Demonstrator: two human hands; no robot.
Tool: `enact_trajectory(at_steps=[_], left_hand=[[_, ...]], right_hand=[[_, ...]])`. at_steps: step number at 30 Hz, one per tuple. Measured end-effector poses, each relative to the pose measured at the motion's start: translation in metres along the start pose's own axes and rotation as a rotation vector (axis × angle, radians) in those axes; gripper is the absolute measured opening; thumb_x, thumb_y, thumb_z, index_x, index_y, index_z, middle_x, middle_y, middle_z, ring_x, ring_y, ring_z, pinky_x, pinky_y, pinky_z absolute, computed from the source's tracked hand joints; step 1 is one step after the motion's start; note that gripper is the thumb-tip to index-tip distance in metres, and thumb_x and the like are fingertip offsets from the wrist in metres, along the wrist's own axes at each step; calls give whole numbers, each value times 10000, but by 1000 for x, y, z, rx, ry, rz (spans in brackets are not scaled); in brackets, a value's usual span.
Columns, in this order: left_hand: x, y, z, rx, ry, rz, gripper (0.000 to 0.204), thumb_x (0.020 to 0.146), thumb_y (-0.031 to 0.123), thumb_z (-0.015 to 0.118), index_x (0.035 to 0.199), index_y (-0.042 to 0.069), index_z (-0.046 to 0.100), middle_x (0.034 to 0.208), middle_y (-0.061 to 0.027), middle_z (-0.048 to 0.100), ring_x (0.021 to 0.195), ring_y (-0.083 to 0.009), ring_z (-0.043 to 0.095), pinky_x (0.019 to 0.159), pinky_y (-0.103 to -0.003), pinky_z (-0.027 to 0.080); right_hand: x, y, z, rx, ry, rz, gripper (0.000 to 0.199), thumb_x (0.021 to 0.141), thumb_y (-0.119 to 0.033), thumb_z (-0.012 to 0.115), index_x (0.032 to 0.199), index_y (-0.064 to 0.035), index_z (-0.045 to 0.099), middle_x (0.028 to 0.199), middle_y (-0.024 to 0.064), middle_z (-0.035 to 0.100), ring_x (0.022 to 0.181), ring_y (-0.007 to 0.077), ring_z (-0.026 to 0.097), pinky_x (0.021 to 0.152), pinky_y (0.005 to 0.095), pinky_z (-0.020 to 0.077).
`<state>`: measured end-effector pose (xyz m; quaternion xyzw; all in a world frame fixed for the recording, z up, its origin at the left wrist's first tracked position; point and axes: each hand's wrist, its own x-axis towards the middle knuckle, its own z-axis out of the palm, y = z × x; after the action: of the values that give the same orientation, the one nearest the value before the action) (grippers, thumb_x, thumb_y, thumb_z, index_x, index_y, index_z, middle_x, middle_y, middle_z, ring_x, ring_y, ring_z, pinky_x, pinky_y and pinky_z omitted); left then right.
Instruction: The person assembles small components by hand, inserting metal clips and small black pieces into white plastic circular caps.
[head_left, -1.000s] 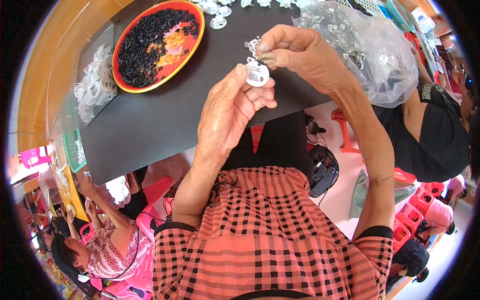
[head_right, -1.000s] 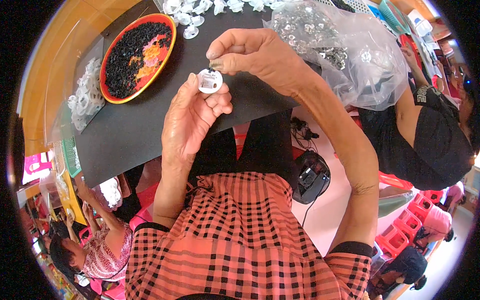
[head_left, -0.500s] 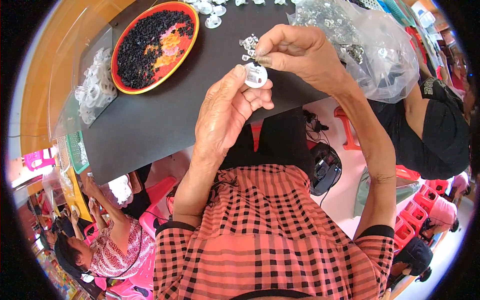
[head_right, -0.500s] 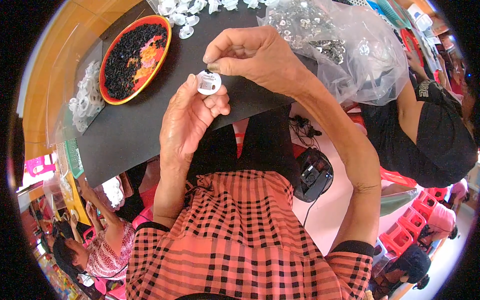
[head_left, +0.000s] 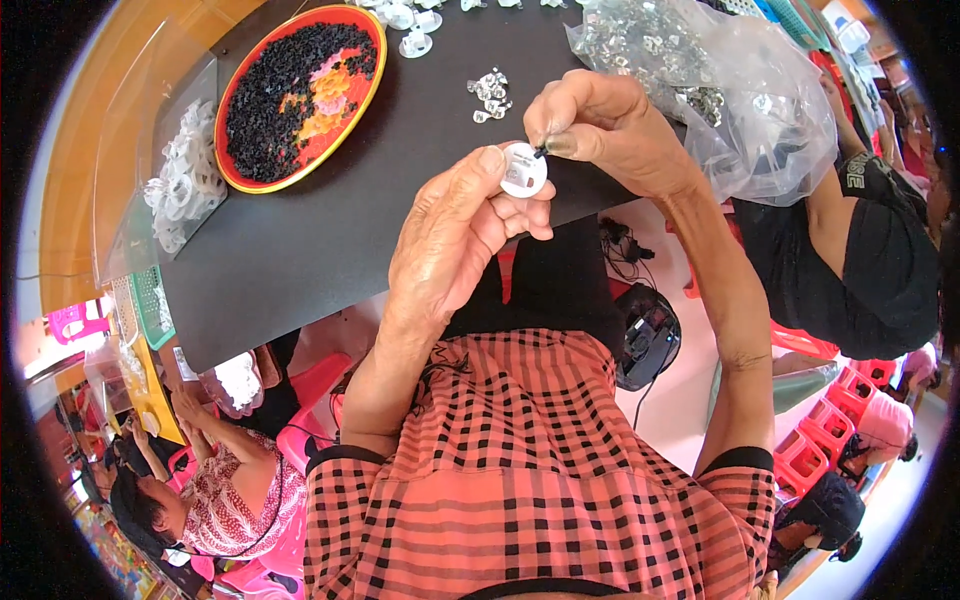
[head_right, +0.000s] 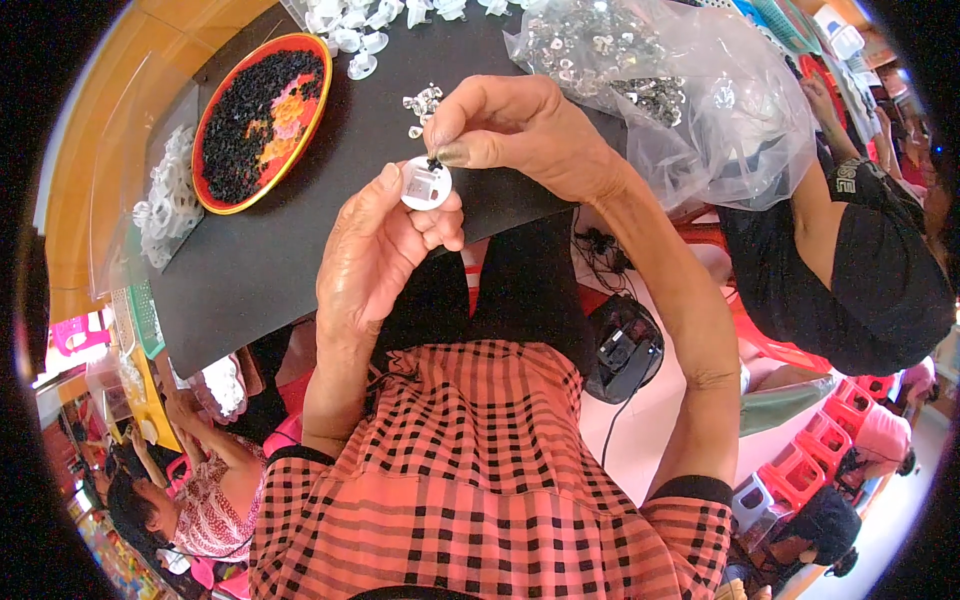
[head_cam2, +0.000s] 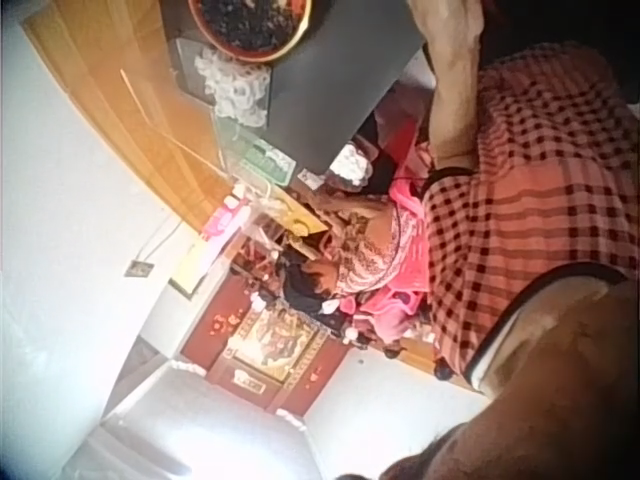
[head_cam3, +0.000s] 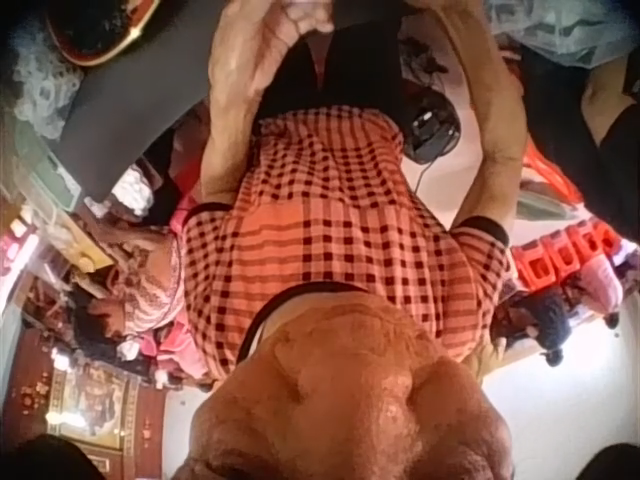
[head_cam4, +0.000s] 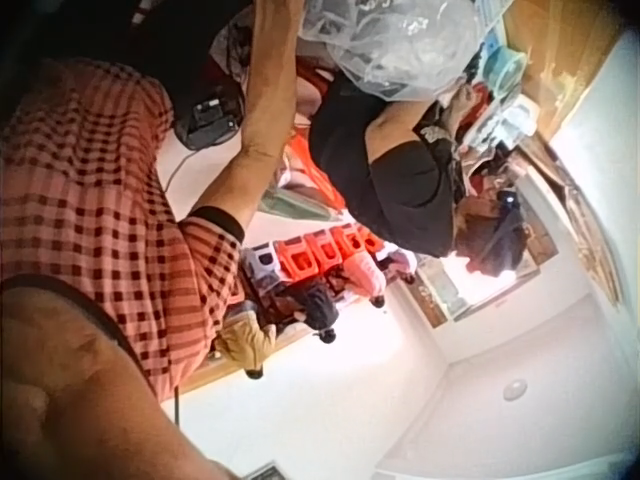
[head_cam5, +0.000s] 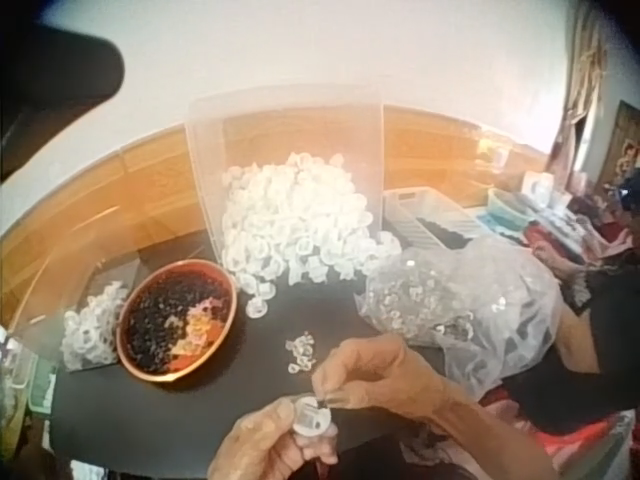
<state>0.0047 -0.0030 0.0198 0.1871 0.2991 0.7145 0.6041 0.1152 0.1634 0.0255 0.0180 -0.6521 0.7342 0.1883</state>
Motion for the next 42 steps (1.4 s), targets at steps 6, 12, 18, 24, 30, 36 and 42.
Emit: enact_trajectory(at_steps=[6, 12, 18, 24, 30, 36, 42], left_hand=[[-1, -4, 1, 21, -13, -23, 385, 982, 271, 431, 1106, -80, 530, 916, -157, 615, 757, -191, 597, 719, -334, 510], [-1, -6, 9, 37, 2, -27, 399, 976, 290, 433, 1095, -81, 522, 890, -170, 617, 734, -223, 603, 695, -359, 512], [-4, -5, 10, 50, -7, -35, 388, 980, 254, 433, 1140, -89, 518, 924, -150, 609, 774, -184, 588, 721, -330, 508], [-7, -3, 8, 64, -21, -5, 383, 978, 254, 440, 1139, -85, 518, 923, -153, 609, 773, -186, 586, 721, -327, 506], [-13, 3, 6, 58, -23, 61, 381, 979, 250, 431, 1153, -81, 502, 924, -171, 606, 772, -208, 587, 714, -344, 503], [-12, 0, -6, -21, -7, 89, 384, 980, 255, 423, 1153, -80, 499, 917, -181, 607, 766, -228, 592, 718, -359, 502], [-5, -6, -7, -31, -19, 41, 381, 982, 260, 420, 1126, -81, 511, 920, -178, 610, 756, -226, 596, 726, -363, 504]], right_hand=[[-6, 9, -4, 155, -42, -27, 118, 825, -46, 637, 800, -79, 527, 779, 30, 548, 762, 155, 519, 714, 290, 423], [-10, 18, -7, 499, -148, -49, 140, 846, -115, 631, 801, -128, 499, 792, 5, 518, 740, 143, 446, 693, 283, 382], [-13, 18, -4, 517, -161, -67, 167, 846, -145, 639, 784, -145, 484, 796, 0, 523, 732, 146, 435, 675, 280, 367], [-12, 20, 1, 461, -99, -63, 123, 840, -80, 623, 808, -114, 509, 798, 15, 525, 735, 142, 463, 691, 272, 387], [-10, 20, 8, 284, 97, 13, 98, 843, -30, 609, 925, -69, 572, 842, 56, 557, 804, 139, 514, 732, 271, 411], [-8, 24, 11, 183, 130, -1, 101, 853, -9, 592, 941, -58, 580, 864, 60, 570, 812, 133, 521, 729, 264, 424], [-12, 28, 13, 121, 175, 53, 137, 854, 13, 586, 984, -22, 610, 920, 55, 596, 855, 120, 563, 769, 259, 475]])
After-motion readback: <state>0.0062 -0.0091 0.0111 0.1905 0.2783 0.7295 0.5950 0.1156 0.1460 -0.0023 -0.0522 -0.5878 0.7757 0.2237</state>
